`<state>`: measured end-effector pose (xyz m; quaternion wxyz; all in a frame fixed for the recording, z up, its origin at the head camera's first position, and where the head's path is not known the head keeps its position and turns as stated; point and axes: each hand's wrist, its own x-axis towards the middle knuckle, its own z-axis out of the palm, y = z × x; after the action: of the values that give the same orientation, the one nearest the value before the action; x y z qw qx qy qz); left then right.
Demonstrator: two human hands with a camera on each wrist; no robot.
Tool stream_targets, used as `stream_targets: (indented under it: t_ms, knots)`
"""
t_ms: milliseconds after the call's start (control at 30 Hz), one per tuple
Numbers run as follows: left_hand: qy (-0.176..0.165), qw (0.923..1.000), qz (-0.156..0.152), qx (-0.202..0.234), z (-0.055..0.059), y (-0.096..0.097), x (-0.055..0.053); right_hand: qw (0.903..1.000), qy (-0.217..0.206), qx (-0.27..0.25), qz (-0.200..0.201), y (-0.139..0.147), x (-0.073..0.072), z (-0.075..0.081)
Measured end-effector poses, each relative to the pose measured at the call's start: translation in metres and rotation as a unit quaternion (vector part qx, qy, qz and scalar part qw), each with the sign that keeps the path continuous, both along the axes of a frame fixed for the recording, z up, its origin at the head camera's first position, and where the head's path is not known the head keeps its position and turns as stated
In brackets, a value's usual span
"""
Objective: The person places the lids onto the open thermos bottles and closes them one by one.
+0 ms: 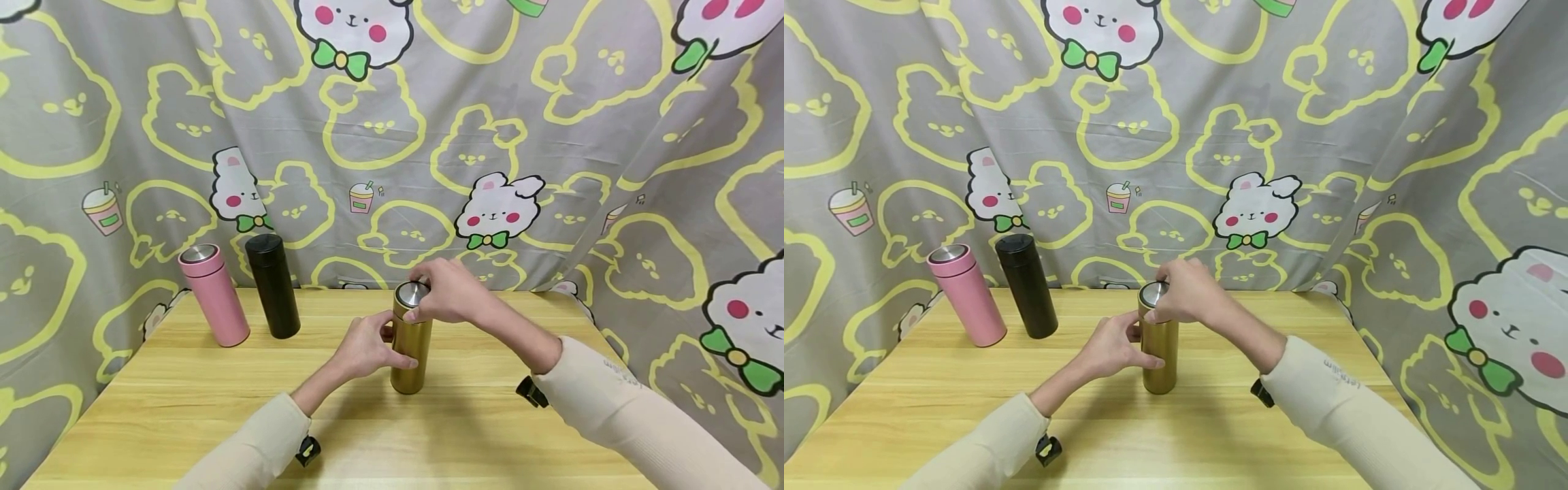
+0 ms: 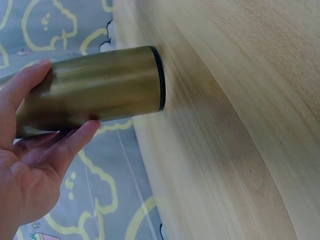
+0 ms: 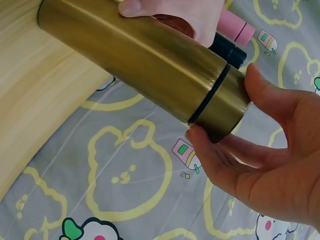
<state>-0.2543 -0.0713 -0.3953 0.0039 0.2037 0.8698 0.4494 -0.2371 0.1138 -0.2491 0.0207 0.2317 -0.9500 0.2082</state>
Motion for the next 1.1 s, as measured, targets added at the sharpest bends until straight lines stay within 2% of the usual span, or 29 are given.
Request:
stream_targets:
  t_ms: [233,633,1100]
  knots:
    - [0.006,1.0,0.006,-0.004,-0.0001,0.001,0.0006,0.9992,0.028,0.012,-0.025,-0.0011,0.0002,-0.0033]
    - [0.005,0.9998,0.007,-0.017,0.0009,0.0026,0.0017,0.9989,0.016,0.036,-0.027,-0.0032,0.0038,-0.0017]
    - [-0.006,0.9999,-0.01,0.005,0.0004,0.0012,-0.0006,0.9994,0.003,0.029,-0.018,-0.0016,0.004,-0.0021]
